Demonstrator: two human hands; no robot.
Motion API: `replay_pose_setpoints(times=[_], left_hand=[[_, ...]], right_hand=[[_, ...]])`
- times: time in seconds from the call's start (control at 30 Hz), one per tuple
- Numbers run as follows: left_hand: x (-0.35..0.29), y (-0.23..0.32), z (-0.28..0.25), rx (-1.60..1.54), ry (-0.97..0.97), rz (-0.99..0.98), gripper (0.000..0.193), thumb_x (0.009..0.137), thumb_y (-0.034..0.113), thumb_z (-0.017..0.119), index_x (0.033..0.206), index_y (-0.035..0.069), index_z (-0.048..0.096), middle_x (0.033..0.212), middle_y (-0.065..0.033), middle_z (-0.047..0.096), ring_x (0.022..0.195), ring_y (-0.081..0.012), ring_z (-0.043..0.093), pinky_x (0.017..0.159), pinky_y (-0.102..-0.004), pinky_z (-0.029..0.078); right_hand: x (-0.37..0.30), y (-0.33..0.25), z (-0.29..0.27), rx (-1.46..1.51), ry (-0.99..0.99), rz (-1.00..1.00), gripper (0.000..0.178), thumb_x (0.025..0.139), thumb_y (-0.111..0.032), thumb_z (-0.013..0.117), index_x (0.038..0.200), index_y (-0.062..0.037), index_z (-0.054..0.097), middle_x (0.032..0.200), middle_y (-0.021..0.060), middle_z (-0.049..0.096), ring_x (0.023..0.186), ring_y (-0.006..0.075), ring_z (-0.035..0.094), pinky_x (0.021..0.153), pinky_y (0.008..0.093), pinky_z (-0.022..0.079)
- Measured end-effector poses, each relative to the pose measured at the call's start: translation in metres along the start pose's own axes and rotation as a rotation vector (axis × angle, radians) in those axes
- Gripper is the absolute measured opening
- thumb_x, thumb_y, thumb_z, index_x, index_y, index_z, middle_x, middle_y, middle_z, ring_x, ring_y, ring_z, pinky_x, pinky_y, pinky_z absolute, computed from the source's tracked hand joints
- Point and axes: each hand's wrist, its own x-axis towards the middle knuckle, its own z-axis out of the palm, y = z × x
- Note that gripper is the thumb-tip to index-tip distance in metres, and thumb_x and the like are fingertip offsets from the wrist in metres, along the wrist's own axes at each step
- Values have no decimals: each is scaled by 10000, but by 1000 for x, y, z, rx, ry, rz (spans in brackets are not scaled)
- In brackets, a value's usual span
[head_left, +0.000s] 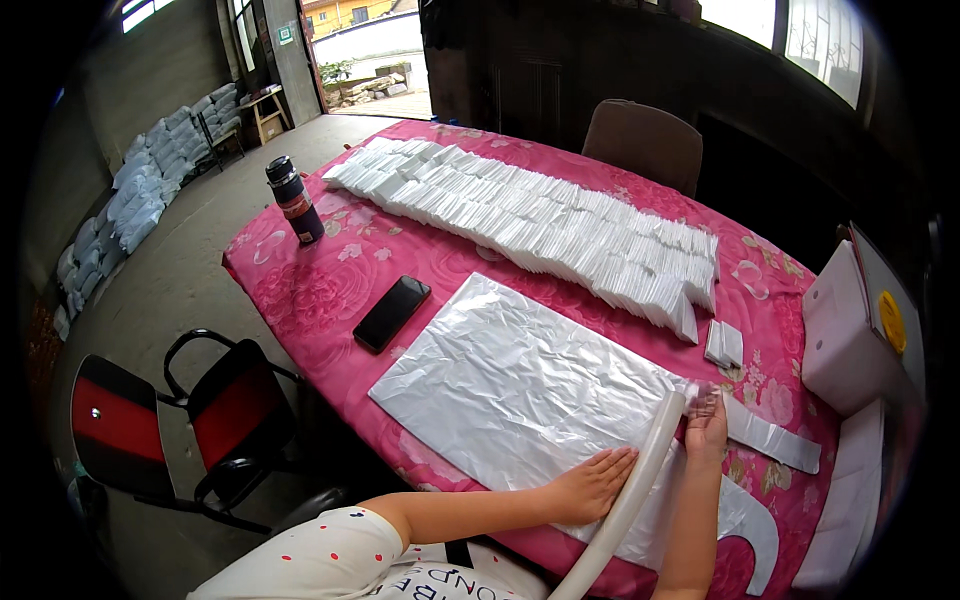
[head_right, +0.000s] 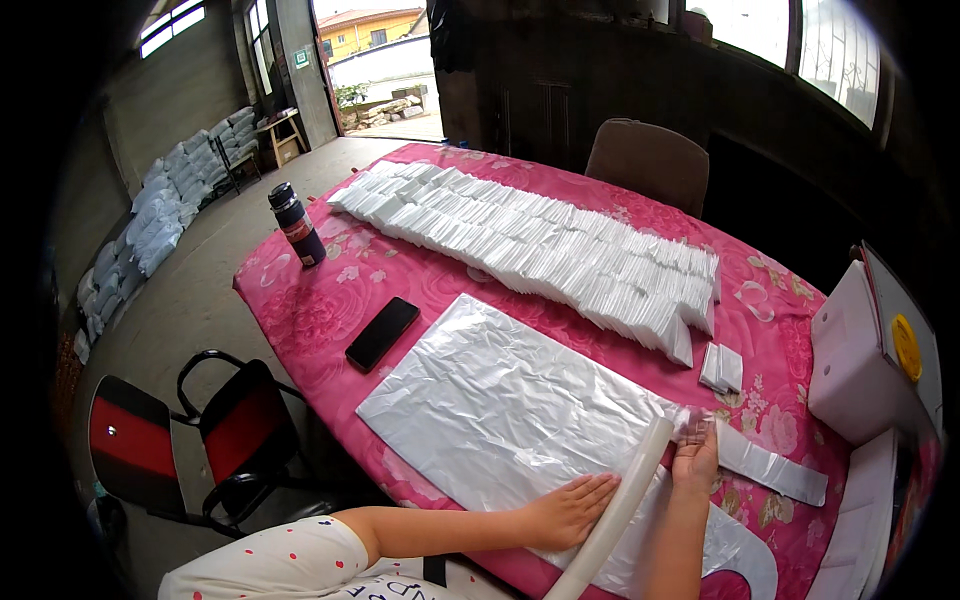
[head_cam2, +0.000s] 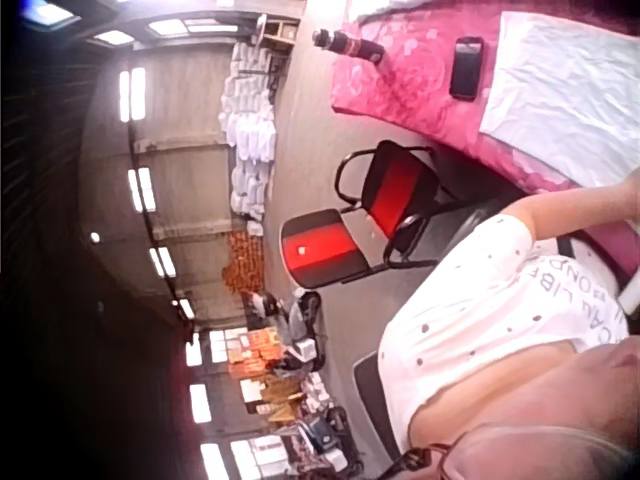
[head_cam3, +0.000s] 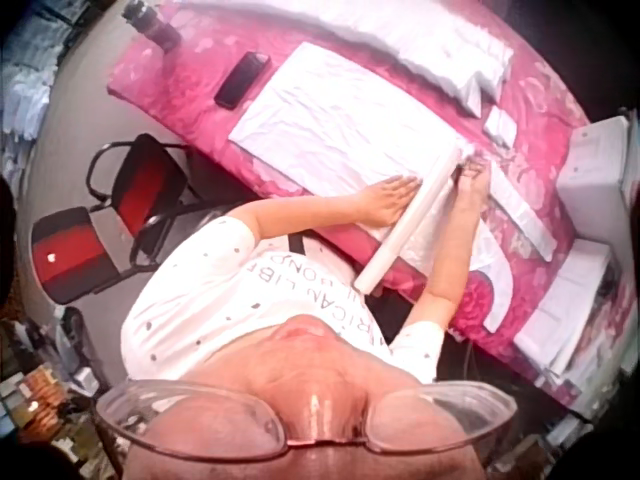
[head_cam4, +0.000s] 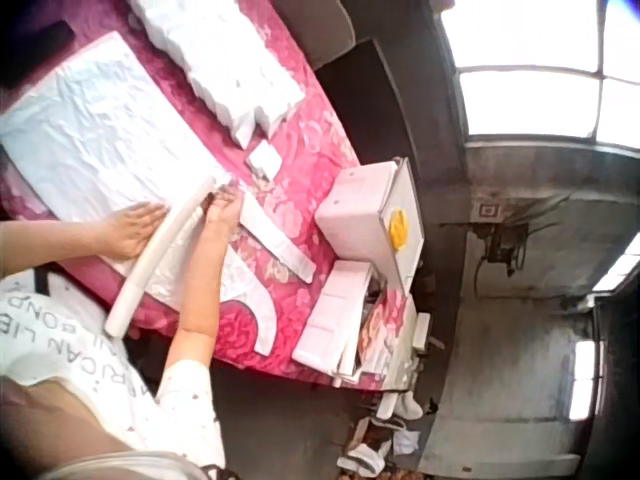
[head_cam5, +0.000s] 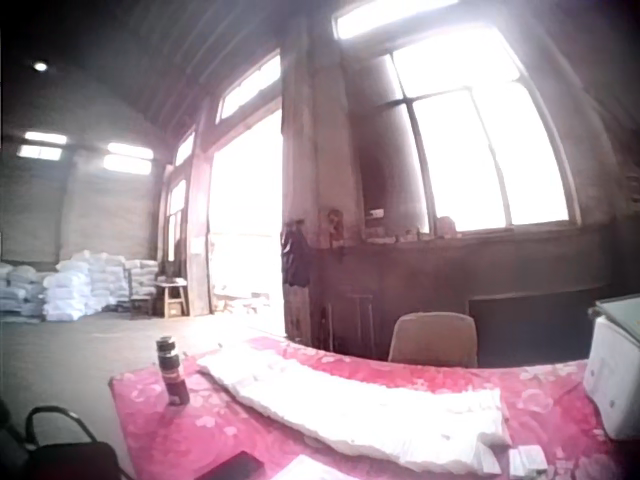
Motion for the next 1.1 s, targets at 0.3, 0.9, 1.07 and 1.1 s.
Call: replay_pose_setpoints(times=[0.3,0.9,1.07,1.1], left_hand=[[-1,2,4,4,-4,-21,559,880,204,344,1349,-94,288,1436,-242,256,1369,-317,206,1121,-405,128],[4,-1,3,94,-106,-16,595,865,220,371,1365,-84,264,1452,-219,233,1379,-298,177,1126,-412,121],[-1,-1,-4,54,-67,-86,606,854,205,392,1368,-83,248,1457,-214,220,1375,-312,182,1124,-417,129],[2,2,1,-11,-37,-78,602,852,188,399,1372,-74,246,1456,-211,222,1372,-316,187,1121,-415,142]], right_hand=[[28,-170,-46,62,173,-350,306,945,-203,463,1192,-35,531,1193,91,578,1084,195,555,922,329,458],[-208,200,185,-1300,-1122,-70,422,890,-194,538,1253,13,481,1237,181,537,1252,340,404,1021,367,339],[-231,141,174,-1273,-1276,-363,533,818,-207,629,1289,-25,462,1331,168,457,1310,364,312,1042,428,312],[-232,120,161,-1287,-1192,-440,520,796,-182,640,1263,-18,481,1298,171,484,1278,370,355,1037,439,309]])
